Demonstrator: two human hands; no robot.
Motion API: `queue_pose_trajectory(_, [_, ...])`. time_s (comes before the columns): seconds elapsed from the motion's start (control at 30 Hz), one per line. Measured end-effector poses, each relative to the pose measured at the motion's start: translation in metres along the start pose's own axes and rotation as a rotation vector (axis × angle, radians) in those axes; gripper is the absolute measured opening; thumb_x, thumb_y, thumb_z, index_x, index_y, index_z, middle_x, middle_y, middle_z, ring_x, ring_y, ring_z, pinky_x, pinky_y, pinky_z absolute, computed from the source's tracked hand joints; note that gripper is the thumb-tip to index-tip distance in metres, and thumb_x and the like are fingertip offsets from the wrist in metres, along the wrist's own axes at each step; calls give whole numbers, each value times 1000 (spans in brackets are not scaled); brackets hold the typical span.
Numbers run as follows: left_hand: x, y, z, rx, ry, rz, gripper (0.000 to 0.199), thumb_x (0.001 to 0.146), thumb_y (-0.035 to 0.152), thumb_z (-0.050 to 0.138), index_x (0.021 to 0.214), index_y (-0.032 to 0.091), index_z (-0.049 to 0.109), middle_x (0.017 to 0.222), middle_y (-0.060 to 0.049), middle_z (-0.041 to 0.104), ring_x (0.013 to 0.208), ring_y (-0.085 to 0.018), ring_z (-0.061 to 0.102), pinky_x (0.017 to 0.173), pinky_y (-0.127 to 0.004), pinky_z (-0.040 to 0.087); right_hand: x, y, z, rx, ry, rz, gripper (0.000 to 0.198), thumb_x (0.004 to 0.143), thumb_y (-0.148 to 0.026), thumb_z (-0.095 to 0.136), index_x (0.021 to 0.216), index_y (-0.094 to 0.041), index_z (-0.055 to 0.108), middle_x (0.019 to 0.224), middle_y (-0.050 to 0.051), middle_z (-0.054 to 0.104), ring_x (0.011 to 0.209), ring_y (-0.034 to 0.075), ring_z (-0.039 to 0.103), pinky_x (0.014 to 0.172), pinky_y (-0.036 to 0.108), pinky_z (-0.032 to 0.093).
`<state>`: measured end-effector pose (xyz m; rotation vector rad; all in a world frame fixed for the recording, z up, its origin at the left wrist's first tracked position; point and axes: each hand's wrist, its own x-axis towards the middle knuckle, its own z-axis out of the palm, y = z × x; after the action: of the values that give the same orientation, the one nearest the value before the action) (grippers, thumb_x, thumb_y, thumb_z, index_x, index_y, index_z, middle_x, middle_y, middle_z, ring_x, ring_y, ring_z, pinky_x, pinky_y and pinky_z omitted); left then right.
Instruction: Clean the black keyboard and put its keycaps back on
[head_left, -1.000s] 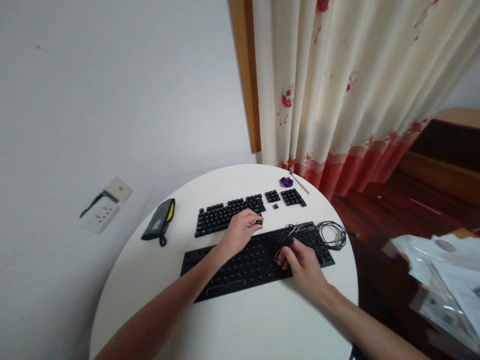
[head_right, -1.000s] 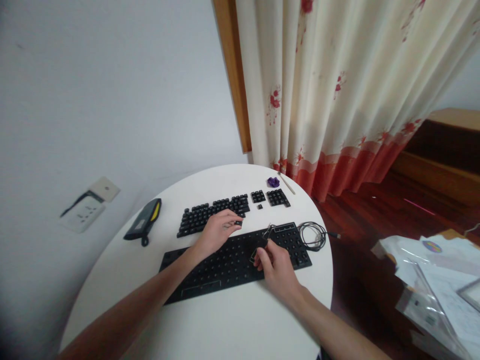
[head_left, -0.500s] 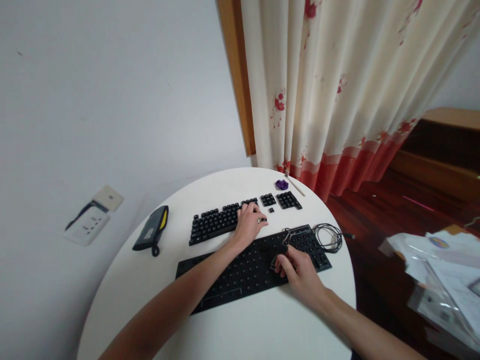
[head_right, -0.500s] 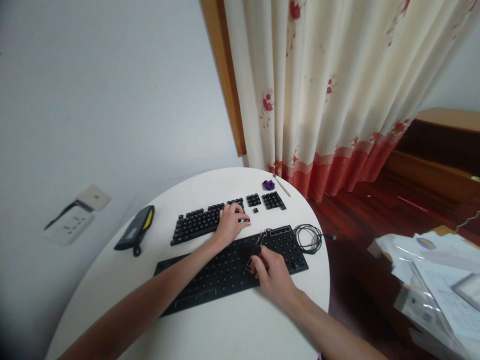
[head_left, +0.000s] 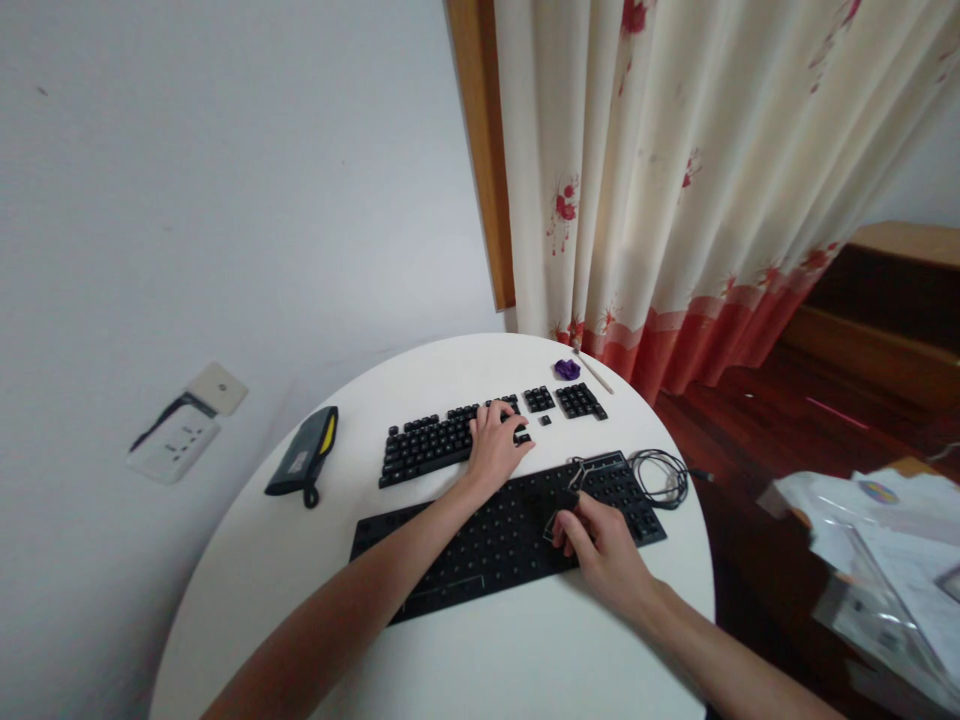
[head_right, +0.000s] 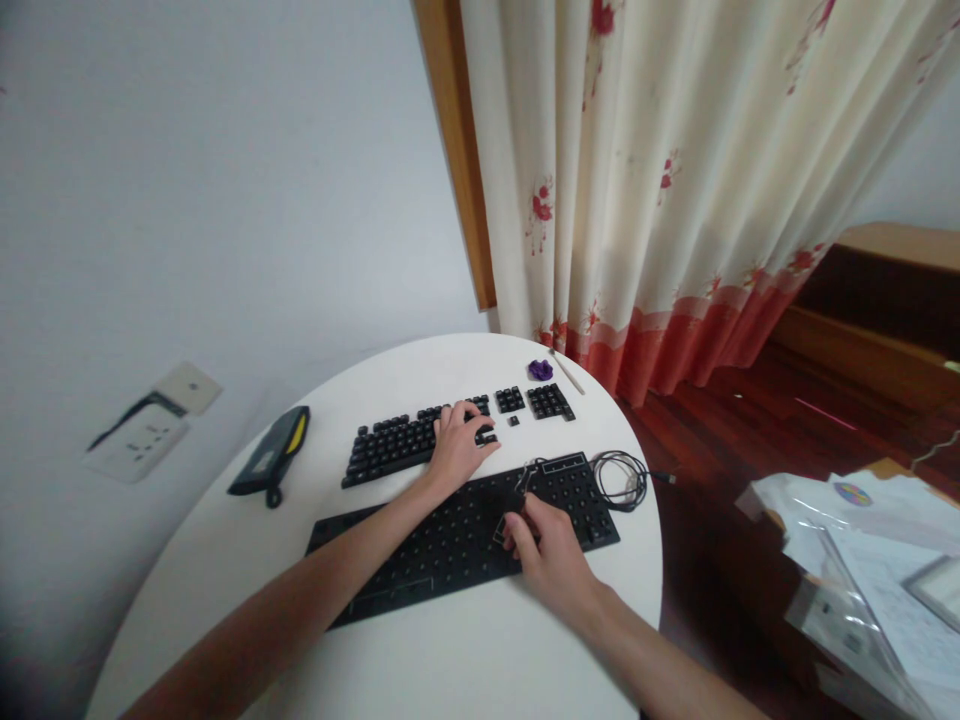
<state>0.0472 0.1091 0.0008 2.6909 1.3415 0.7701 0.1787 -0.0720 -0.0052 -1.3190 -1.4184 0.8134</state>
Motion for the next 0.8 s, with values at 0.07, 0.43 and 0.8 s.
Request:
queue_pose_trajectory(0.07, [0,1,-1,2,-7,-12,33,73,29,84,103,25,71,119,-6,53,109,-29,44,91,-43,38,0,0,0,-2,0,1,31,101,-34,44,78,-19,58,67,0,63,58,13,59,56,24,44])
queue_pose_trajectory(0.43, [-1,-2,-1,-28,-4,-55,36,75,26,81,109,25,68,119,-7,52,111,-29,43,93,-44,37,0,2,1,6,7,3,31,101,-34,44,79,-18,59,68,0,64,58,13,59,56,23,44])
queue_pose_trajectory(0.8, [-13,13,-37,-315,-80,103,20,92,15,59,106,21,70,109,-6,62,105,-23,53,100,-41,42,-3,-1,3,-2,16,-6,34,101,-39,42,79,-18,58,70,2,63,59,14,57,55,24,44])
